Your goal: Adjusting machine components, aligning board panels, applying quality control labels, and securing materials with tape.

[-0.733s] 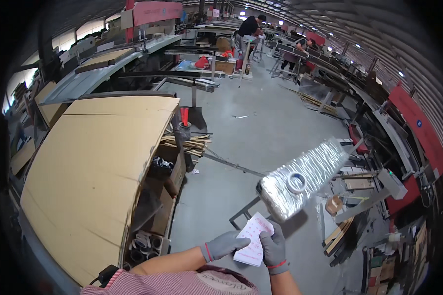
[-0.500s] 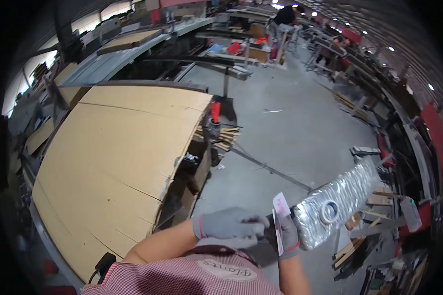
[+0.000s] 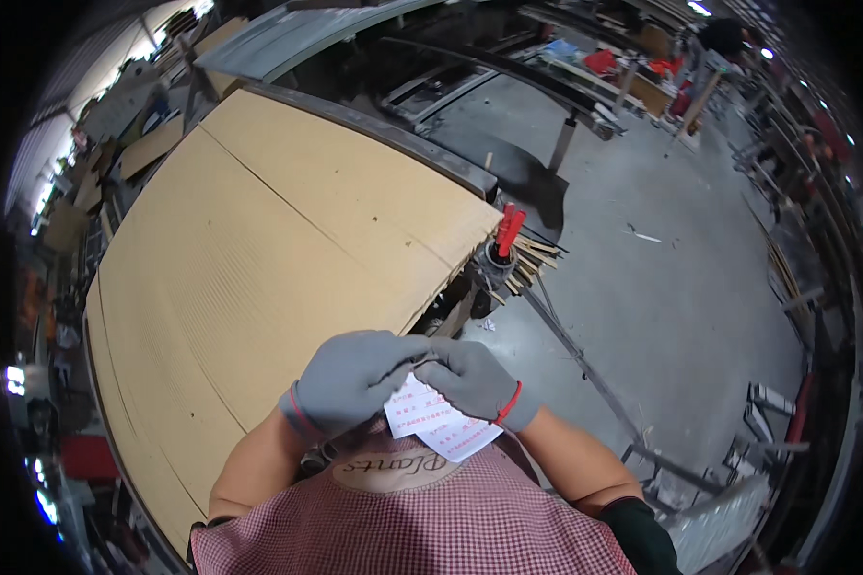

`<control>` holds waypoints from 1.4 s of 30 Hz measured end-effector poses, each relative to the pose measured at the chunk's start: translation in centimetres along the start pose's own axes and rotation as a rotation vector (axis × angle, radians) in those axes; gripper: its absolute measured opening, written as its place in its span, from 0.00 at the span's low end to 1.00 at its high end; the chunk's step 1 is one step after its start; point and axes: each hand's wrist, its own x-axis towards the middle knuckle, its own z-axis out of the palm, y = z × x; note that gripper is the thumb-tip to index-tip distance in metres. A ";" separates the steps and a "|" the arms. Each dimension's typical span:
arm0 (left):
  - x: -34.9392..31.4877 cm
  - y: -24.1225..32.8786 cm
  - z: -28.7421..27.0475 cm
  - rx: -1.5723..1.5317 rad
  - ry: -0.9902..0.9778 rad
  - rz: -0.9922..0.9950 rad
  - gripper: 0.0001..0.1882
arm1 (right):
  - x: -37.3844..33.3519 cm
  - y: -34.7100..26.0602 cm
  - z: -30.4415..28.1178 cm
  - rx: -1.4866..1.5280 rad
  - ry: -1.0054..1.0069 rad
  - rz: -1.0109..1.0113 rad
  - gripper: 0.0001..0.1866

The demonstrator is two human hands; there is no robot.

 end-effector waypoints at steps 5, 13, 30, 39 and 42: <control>8.9 -4.7 -0.6 -0.299 0.351 -0.108 0.15 | 1.8 -2.4 -10.6 0.106 -0.130 0.262 0.17; 17.6 -15.4 -3.3 -0.212 0.579 -0.423 0.13 | 4.0 -2.5 -18.9 0.283 -0.123 0.273 0.20; 11.6 -5.4 0.4 -0.305 0.448 -0.364 0.20 | 11.6 -3.6 -16.1 -0.469 -0.386 0.286 0.11; 8.0 -14.5 -2.4 0.029 0.929 -0.423 0.19 | 10.6 -2.1 -15.3 -0.100 -0.286 0.304 0.09; 7.6 -12.3 -1.4 0.623 0.755 -0.002 0.20 | 11.4 -2.3 -13.5 -0.388 -0.303 0.266 0.13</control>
